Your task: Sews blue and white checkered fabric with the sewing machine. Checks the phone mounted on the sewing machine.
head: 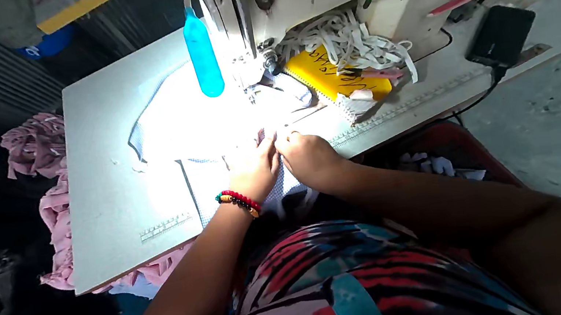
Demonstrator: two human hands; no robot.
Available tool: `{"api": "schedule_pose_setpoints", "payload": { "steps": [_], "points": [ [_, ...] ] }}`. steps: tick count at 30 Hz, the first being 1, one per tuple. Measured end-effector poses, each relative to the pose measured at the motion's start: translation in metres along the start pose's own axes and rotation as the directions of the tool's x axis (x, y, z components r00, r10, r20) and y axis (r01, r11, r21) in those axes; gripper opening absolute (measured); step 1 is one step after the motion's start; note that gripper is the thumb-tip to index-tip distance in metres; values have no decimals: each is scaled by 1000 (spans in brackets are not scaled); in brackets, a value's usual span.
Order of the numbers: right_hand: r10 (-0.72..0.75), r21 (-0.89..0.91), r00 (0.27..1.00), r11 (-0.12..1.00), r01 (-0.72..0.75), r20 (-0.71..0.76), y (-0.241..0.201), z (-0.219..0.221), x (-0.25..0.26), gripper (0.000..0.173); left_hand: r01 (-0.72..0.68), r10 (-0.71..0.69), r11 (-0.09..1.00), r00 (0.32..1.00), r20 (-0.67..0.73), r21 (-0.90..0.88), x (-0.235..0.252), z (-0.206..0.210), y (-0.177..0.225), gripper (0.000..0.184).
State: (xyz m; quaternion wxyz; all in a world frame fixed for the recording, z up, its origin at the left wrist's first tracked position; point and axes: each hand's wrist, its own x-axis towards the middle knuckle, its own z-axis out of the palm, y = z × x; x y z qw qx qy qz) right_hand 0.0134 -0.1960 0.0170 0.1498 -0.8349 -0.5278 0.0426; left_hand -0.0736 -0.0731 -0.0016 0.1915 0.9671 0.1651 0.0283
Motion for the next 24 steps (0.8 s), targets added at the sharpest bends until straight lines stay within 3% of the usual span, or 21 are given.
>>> {"api": "schedule_pose_setpoints", "payload": {
  "steps": [8, 12, 14, 16, 17, 19, 21, 24],
  "points": [
    [19, 6, 999, 1000, -19, -27, 2, 6, 31, 19, -164, 164, 986, 986, -22, 9, 33, -9, -47, 50],
    [90, -31, 988, 996, -87, 128, -4, -3, 44, 27, -271, 254, 942, 961, 111, 198, 47, -33, -62, 57],
    [169, 52, 980, 983, -175, 108, -8, -5, 44, 28, -258, 268, 922, 963, 5, 287, 43, -33, -51, 43],
    [307, 282, 948, 905, -317, 81, -7, -8, 38, 32, -79, 96, 988, 988, -121, 134, 30, -27, -18, 28],
    [341, 376, 937, 861, -342, 71, -5, -7, 33, 32, 89, -90, 996, 993, -73, -20, 23, -27, 1, 26],
    [366, 475, 922, 793, -381, 127, -4, -8, 14, 30, 254, -289, 929, 952, -99, -270, 13, -13, 15, 26],
    [376, 458, 899, 774, -438, 223, -8, -16, -7, 25, 264, -323, 914, 932, -162, -308, 8, -3, 16, 29],
    [401, 421, 882, 776, -470, 247, -15, -27, -25, 17, 312, -341, 927, 932, -121, -208, 10, -4, 18, 36]
  ]
}}
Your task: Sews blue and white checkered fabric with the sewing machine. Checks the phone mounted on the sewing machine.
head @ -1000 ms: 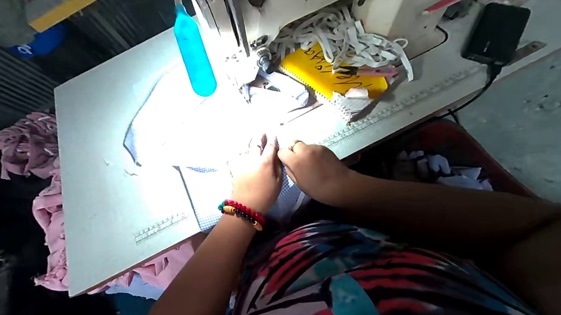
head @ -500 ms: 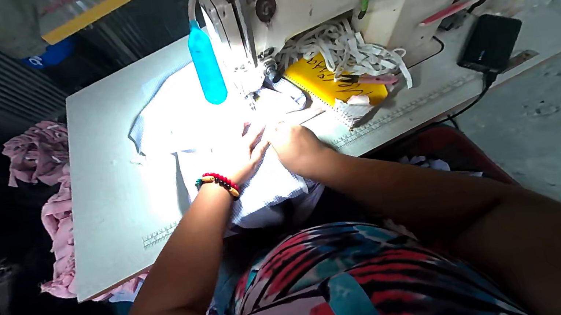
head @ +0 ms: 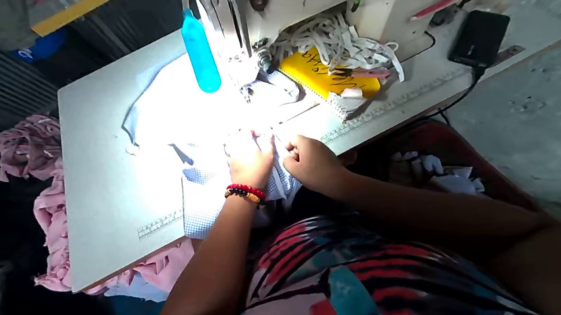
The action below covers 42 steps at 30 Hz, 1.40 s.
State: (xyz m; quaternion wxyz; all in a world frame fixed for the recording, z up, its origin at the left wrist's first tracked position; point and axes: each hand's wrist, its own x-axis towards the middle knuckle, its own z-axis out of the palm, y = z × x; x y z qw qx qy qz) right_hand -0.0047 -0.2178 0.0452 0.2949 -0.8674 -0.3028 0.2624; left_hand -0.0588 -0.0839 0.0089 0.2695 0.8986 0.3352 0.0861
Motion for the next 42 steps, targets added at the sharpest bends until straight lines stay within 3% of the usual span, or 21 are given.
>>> {"api": "schedule_pose_setpoints", "payload": {
  "steps": [3, 6, 7, 9, 12, 13, 15, 17, 19, 22, 25, 29, 32, 33, 35, 38, 40, 42],
  "points": [
    [-50, 38, 995, 998, 53, -83, 5, 2, -7, 14, 22, -26, 997, 999, 47, 76, 4, -2, 1, 31],
    [-120, 77, 976, 988, 136, -181, 20, 7, -8, 15, -65, 68, 997, 996, -64, 51, 0, -3, -4, 28],
    [-128, 77, 970, 986, 146, -207, 25, 8, -8, 15, -91, 91, 996, 988, -127, 5, -3, -3, -6, 27],
    [-124, 77, 960, 986, 148, -252, 32, 10, -11, 16, -6, -29, 970, 990, -140, -244, -11, -2, -3, 24],
    [-136, 92, 946, 981, 170, -294, 38, 11, -15, 22, 292, -230, 719, 956, 181, -631, -32, -13, 14, 26],
    [-136, 96, 946, 981, 171, -295, 39, 11, -17, 21, 361, -219, 661, 931, 292, -658, -44, -17, 17, 26],
    [-148, 101, 938, 977, 188, -314, 40, 11, -18, 19, 372, -149, 646, 918, 368, -667, -59, -16, 21, 23],
    [-158, 120, 937, 972, 204, -312, 41, 10, -19, 21, 342, -62, 688, 906, 418, -640, -73, -12, 27, 17],
    [-186, 126, 932, 964, 235, -310, 42, 10, -19, 21, 278, 75, 772, 853, 516, -572, -89, -9, 28, 16],
    [-238, 106, 916, 953, 285, -323, 45, 12, -18, 20, -30, 356, 866, 738, 573, -499, -106, -4, 25, 19],
    [-261, 65, 917, 954, 293, -302, 45, 13, -19, 23, -293, 496, 864, 643, 584, -410, -108, -6, 26, 23],
    [-276, -27, 937, 961, 277, -213, 43, 10, -20, 29, -431, 605, 796, 597, 526, -426, -110, -8, 24, 25],
    [-263, -107, 958, 962, 251, -117, 40, 6, -25, 34, -496, 691, 712, 625, 364, -497, -111, -4, 11, 25],
    [-258, -138, 963, 959, 246, -78, 38, 5, -26, 34, -521, 681, 717, 666, 304, -464, -112, -4, 7, 25],
    [-289, -221, 957, 936, 275, -35, 36, 5, -26, 33, -528, 570, 808, 812, 121, -261, -112, -5, -6, 26],
    [-377, -362, 926, 863, 353, 5, 34, 10, -27, 28, -332, 338, 935, 941, -23, 126, -86, -20, -49, 45],
    [-463, -446, 886, 790, 421, 15, 35, 16, -29, 24, -223, 238, 925, 971, -12, 308, -65, -35, -95, 53],
    [-519, -502, 854, 733, 459, 23, 34, 22, -31, 20, -142, 158, 909, 987, -9, 391, -54, -57, -122, 49]
  ]
}}
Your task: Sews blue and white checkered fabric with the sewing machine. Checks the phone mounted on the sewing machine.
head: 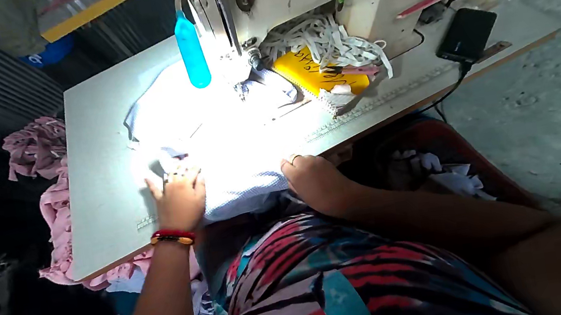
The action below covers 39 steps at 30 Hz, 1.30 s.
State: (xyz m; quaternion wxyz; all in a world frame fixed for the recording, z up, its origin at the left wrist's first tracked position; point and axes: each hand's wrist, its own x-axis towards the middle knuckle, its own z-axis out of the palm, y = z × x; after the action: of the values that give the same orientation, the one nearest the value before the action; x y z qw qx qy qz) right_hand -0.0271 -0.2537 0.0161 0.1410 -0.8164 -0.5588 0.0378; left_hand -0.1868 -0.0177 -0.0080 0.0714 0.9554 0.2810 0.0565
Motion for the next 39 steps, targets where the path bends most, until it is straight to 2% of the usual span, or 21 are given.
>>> {"api": "schedule_pose_setpoints", "payload": {
  "steps": [2, 3, 5, 6, 8, 10, 16, 20, 24, 27, 39],
  "points": [
    [-34, -43, 999, 999, 32, -38, -3, 4, -1, 17, 37, -35, 995, 999, -20, 94, 6, -11, -3, 46],
    [-38, -54, 998, 998, 36, -40, -3, 5, -1, 15, 14, -5, 992, 997, -75, 125, 8, -12, 7, 42],
    [-27, -48, 1000, 998, 28, 4, -4, 4, -1, 15, -121, 137, 989, 966, -220, 86, 7, -6, 43, 27],
    [-24, -42, 999, 999, 25, 24, -3, 3, -1, 16, -212, 212, 977, 945, -250, 24, 5, -1, 63, 25],
    [-37, -44, 999, 998, 37, -1, -2, 3, -1, 18, -317, 291, 932, 943, -159, -176, 3, 7, 96, 36],
    [-55, -71, 996, 996, 50, -68, 0, 6, -1, 18, -313, 309, 905, 949, -60, -288, 4, 14, 111, 39],
    [-33, -69, 996, 997, 27, -79, 2, 4, 14, 15, -271, 307, 911, 949, 73, -312, 18, 7, 108, 41],
    [5, -46, 1000, 999, -5, 3, 4, -3, 32, 11, -255, 299, 919, 948, 110, -302, 31, 8, 102, 43],
    [23, -47, 998, 999, -21, 62, 5, -8, 48, 8, -279, 317, 918, 944, 97, -283, 44, 10, 97, 43],
    [18, -77, 999, 997, -15, 38, 8, -6, 61, 6, -290, 320, 919, 944, 78, -266, 55, 13, 94, 44],
    [12, -162, 999, 987, -18, -35, 16, 2, 104, 16, -280, 291, 933, 957, 15, -225, 92, 25, 86, 42]
  ]
}}
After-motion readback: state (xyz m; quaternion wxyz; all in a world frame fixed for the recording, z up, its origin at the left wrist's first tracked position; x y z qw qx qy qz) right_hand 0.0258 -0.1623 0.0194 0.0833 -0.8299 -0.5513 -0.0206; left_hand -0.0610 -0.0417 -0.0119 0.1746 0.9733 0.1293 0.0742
